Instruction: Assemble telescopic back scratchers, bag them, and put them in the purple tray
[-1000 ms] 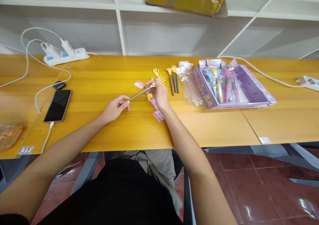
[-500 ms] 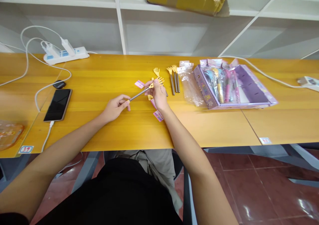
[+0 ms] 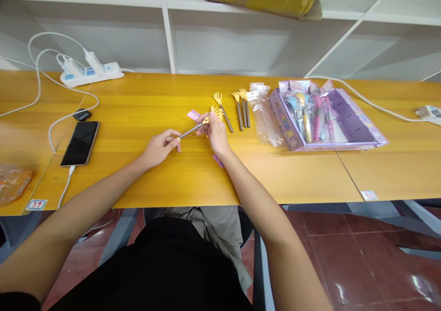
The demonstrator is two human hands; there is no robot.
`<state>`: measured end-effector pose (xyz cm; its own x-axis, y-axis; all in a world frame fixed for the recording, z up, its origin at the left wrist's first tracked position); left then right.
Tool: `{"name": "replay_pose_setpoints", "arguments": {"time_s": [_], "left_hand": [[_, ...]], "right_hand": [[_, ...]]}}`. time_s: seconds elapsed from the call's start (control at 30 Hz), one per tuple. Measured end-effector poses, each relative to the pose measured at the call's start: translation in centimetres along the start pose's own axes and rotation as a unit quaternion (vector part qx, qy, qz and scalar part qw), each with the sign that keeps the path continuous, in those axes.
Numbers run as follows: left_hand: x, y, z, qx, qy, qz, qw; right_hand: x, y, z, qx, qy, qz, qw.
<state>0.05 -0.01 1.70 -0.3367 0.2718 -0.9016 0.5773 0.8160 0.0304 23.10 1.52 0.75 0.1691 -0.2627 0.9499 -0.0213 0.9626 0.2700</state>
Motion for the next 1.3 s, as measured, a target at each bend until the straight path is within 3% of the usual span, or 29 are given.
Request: {"name": "replay_pose_setpoints", "arguments": {"time_s": [0.77,1.3], "left_hand": [[0.0,0.0,0.2,-0.010,0.000,0.005,1.000],[-0.1,0.0,0.2,-0.017,-0.012,0.015,1.000]], "right_hand": [[-0.3,-0.5,0.8,0.029,0.012,0.040,0.999],[-0.5,-0.7,1.6,0.047,0.013,0.029,0.998]]}}
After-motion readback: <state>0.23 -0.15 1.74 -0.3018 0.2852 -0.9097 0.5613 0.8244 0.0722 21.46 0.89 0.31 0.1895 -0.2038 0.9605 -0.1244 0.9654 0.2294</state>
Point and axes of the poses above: each hand's wrist, its own y-axis towards the middle knuckle, its own z-axis out of the palm, x = y × z, the point moved 1 cm from there along y, towards the middle knuckle, and after that the axes turned 7 degrees about x, right-handed, at the moved point
